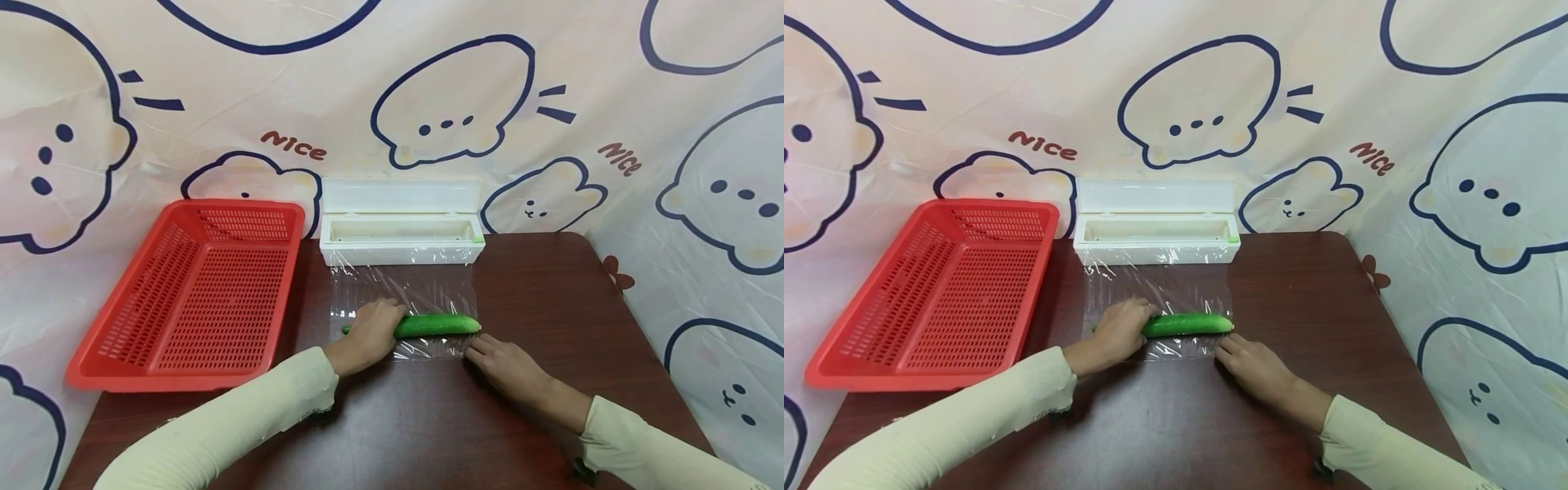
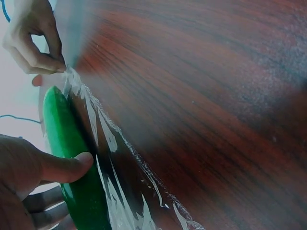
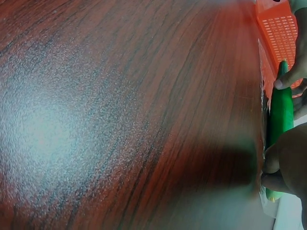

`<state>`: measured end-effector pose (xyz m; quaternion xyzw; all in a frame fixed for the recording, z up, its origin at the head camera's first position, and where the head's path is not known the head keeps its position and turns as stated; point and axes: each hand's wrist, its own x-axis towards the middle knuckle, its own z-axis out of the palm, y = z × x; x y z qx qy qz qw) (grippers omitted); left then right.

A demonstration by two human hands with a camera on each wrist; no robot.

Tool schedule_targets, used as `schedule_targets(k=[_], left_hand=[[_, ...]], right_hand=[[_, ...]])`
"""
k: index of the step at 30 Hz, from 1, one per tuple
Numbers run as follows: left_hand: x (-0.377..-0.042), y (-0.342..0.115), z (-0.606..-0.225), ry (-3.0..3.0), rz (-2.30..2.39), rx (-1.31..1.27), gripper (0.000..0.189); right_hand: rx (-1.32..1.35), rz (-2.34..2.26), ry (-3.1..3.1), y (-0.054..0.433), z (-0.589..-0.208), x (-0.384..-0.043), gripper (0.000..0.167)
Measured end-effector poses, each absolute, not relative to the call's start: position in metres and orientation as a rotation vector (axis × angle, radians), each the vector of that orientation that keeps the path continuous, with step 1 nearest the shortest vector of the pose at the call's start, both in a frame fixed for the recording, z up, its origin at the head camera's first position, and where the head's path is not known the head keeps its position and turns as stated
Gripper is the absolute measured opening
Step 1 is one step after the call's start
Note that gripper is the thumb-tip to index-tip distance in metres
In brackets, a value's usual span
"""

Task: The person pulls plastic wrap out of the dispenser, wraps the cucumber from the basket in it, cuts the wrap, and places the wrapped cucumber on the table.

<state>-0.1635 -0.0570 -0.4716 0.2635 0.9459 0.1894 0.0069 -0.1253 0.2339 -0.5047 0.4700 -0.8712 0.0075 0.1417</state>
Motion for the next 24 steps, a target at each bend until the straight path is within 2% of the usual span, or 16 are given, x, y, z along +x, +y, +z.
schedule_targets(k=[5,24], left_hand=[[-0.1636,-0.0578,-0.4724,2.979,0.577,0.847,0.047],[-0.1648,-0.0544,-0.4708,2.908,0.536,0.883,0.034]], right_hand=[[1.360,0.040,-2.519,0.2338,-0.5039,-0.1253,0.032],[1.336,0.061,-2.544,0.2342,-0.5024,-0.1263,0.026]])
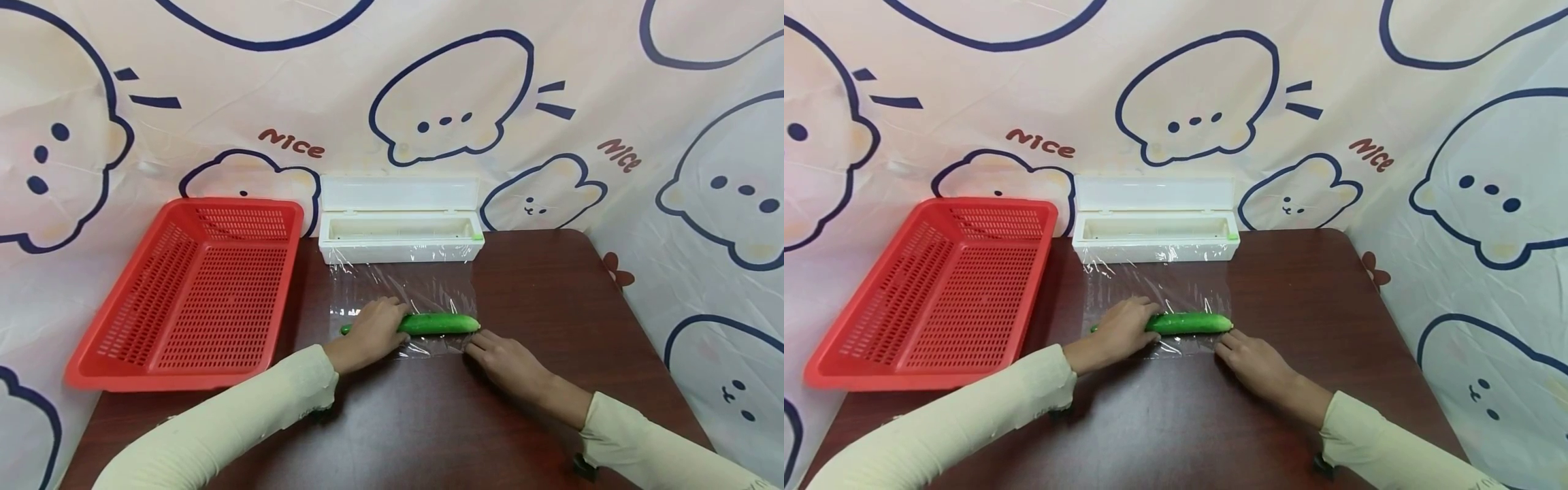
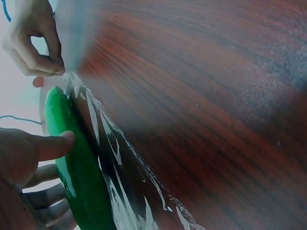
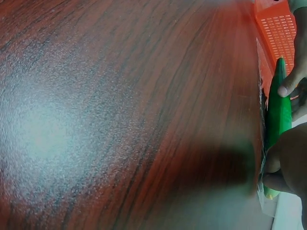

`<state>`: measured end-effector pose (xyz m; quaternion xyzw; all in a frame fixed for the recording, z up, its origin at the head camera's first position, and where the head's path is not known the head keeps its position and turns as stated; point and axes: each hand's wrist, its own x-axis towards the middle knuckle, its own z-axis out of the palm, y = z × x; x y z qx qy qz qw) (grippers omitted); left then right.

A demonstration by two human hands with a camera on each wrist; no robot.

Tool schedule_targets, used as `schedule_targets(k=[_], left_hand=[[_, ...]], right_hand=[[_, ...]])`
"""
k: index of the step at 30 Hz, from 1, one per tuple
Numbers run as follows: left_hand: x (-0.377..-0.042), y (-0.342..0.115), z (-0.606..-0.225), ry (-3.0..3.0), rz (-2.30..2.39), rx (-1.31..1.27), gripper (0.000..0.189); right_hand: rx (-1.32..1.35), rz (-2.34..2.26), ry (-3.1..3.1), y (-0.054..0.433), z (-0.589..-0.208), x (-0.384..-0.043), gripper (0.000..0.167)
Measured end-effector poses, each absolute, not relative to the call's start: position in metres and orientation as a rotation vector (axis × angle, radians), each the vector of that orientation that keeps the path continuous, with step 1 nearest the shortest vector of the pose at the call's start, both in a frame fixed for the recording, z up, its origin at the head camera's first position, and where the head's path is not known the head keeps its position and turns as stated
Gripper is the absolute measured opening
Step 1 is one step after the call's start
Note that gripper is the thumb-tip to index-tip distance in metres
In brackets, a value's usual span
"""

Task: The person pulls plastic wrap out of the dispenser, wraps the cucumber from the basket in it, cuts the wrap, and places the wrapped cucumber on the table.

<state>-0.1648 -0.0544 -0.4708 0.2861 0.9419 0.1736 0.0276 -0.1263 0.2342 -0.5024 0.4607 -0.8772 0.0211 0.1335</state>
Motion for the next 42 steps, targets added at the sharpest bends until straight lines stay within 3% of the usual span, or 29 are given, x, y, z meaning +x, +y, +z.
schedule_targets(k=[8,17,22,28,33,42], left_hand=[[-0.166,-0.054,-0.471,2.921,0.510,0.880,0.027],[-0.163,-0.056,-0.472,2.949,0.512,0.931,0.039],[-0.152,-0.057,-0.473,3.061,0.398,1.123,0.046],[-0.129,-0.065,-0.482,3.113,0.253,1.394,0.030],[-0.111,-0.077,-0.487,3.124,0.161,1.281,0.018],[-0.100,-0.095,-0.497,3.225,0.003,1.126,0.022]], right_hand=[[1.281,0.136,-2.567,0.233,-0.496,-0.130,0.025],[1.201,0.226,-2.631,0.230,-0.490,-0.132,0.020],[1.170,0.257,-2.616,0.229,-0.490,-0.136,0.019],[1.159,0.294,-2.597,0.229,-0.489,-0.141,0.021],[1.119,0.338,-2.625,0.228,-0.488,-0.143,0.021],[1.035,0.393,-2.691,0.226,-0.488,-0.147,0.022]])
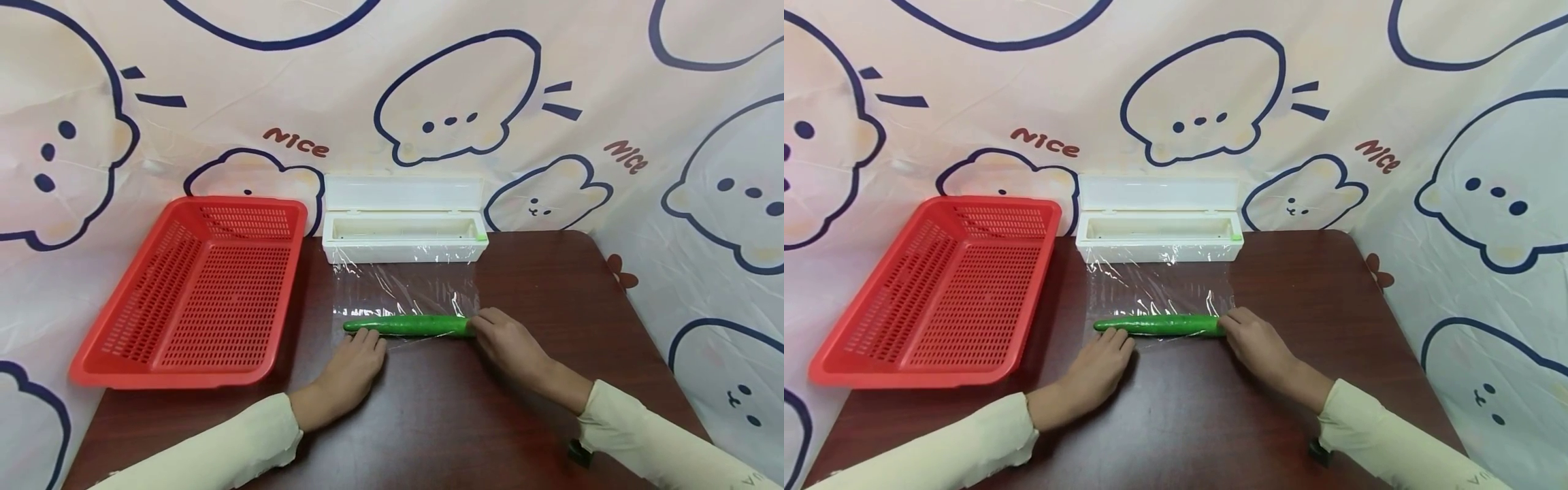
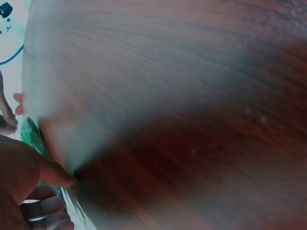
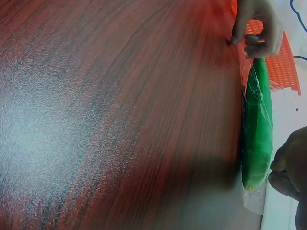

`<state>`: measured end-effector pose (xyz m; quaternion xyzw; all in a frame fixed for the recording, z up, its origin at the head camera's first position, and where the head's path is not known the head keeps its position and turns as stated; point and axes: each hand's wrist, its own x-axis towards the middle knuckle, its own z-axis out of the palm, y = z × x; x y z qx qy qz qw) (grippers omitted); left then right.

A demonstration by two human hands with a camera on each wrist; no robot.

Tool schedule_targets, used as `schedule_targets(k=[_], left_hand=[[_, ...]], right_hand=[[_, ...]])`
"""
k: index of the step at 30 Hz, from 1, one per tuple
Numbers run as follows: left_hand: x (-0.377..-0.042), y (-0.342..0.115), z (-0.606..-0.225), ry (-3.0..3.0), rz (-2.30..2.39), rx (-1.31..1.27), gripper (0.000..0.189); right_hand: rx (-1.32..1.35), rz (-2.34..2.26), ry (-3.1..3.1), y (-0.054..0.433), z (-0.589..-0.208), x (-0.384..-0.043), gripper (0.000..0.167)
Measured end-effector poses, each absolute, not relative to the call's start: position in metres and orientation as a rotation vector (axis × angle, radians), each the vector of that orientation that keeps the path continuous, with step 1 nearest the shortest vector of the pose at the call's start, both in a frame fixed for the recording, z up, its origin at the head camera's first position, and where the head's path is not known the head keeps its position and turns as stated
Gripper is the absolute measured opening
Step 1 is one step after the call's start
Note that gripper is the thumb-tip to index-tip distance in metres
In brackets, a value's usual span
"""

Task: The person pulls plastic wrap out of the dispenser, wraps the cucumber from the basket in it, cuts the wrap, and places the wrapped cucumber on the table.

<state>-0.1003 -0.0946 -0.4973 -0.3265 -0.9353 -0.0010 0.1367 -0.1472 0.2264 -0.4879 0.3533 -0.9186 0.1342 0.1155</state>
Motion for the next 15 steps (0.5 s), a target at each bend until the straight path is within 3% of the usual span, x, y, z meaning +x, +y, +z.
schedule_targets(k=[15], left_hand=[[-0.1075,-0.1045,-0.4994,-2.648,0.001,-0.920,0.025]], right_hand=[[1.022,0.405,-2.724,0.2228,-0.4892,-0.1496,0.026]])
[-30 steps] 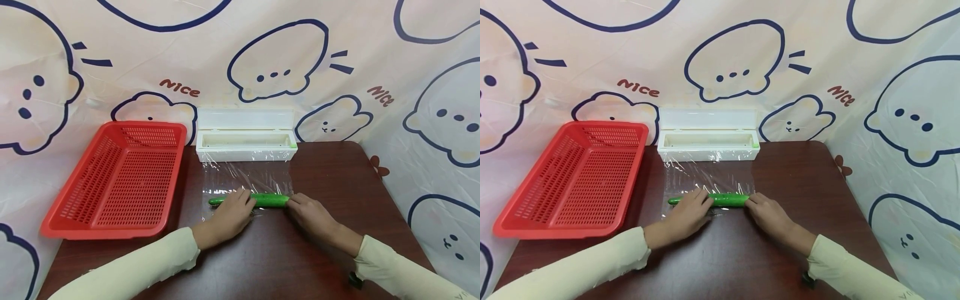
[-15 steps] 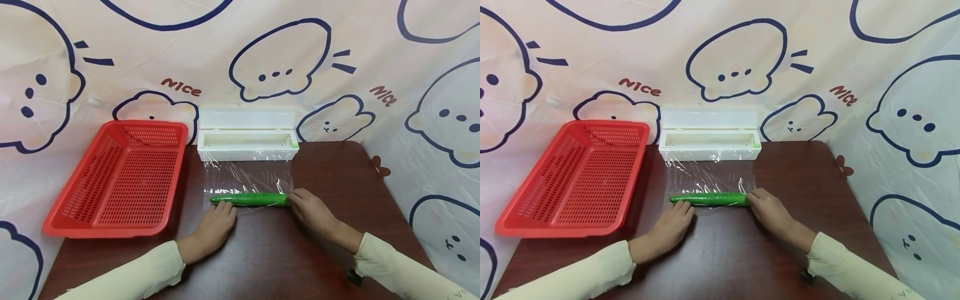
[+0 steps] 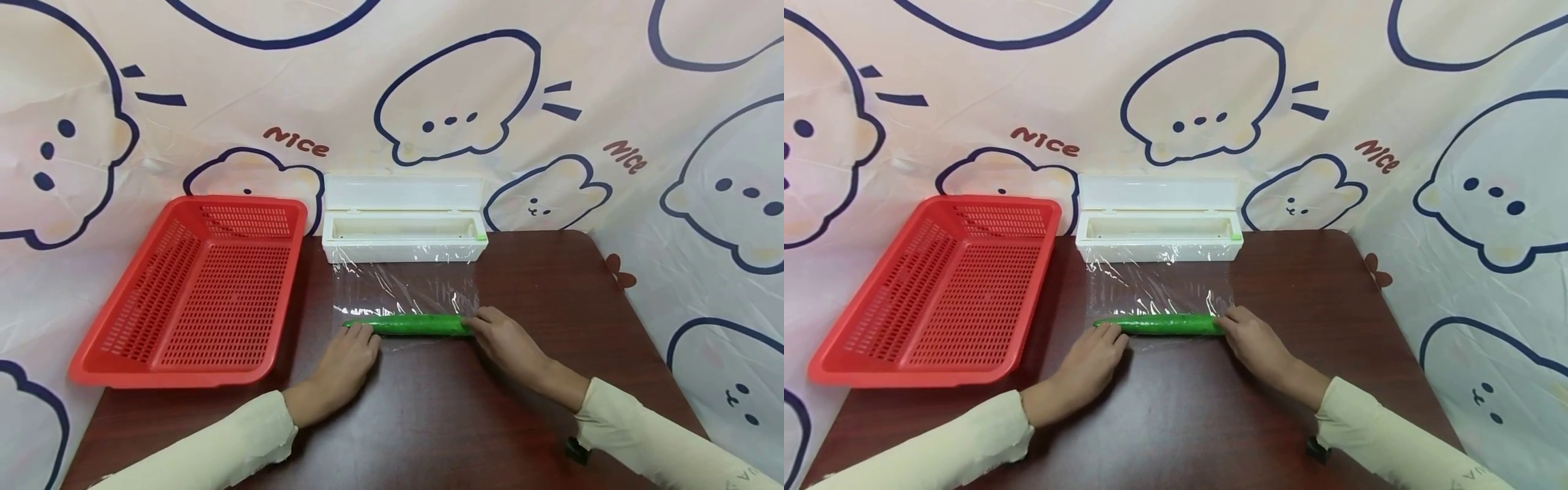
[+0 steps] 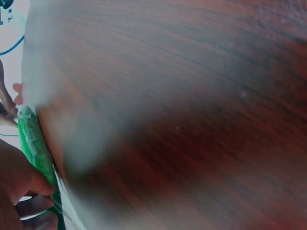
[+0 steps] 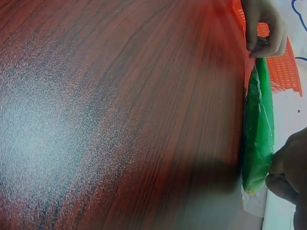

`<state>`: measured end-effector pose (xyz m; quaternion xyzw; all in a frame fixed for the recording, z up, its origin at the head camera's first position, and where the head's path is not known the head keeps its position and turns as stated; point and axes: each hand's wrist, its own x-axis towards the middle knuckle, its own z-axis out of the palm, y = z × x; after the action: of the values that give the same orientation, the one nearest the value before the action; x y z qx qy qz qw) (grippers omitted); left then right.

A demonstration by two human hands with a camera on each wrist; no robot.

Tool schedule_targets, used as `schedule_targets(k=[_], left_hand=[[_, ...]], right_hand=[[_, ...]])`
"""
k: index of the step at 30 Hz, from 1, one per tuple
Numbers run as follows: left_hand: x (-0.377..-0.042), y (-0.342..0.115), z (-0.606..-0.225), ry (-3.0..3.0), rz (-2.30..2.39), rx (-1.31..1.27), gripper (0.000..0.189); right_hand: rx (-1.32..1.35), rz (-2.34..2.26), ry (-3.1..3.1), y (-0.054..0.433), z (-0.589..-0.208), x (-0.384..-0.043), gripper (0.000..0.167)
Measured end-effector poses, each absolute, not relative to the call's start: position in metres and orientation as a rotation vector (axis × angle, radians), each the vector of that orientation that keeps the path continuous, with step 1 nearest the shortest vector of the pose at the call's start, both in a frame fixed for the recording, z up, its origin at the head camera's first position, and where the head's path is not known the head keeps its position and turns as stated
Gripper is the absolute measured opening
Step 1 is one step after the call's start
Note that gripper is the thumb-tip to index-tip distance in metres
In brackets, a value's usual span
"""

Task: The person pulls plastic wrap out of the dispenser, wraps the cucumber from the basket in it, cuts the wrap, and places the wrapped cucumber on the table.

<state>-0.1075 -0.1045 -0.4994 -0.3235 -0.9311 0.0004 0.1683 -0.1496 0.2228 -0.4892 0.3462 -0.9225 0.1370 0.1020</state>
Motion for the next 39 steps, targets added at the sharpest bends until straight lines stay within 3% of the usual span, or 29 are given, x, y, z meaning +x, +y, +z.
schedule_targets(k=[11,22,32,39], left_hand=[[-0.120,-0.110,-0.495,-2.625,-0.083,-0.870,0.030],[-0.131,-0.109,-0.488,-2.696,-0.397,-0.732,0.015],[-0.140,-0.111,-0.487,-2.767,-0.469,-0.693,0.028],[-0.147,-0.110,-0.484,-2.727,-0.539,-0.742,0.050]], right_hand=[[1.008,0.401,-2.737,0.224,-0.488,-0.151,0.023],[0.918,0.516,-2.752,0.224,-0.490,-0.153,0.022],[0.811,0.724,-2.818,0.224,-0.490,-0.160,0.021],[0.802,0.777,-2.841,0.226,-0.489,-0.167,0.021]])
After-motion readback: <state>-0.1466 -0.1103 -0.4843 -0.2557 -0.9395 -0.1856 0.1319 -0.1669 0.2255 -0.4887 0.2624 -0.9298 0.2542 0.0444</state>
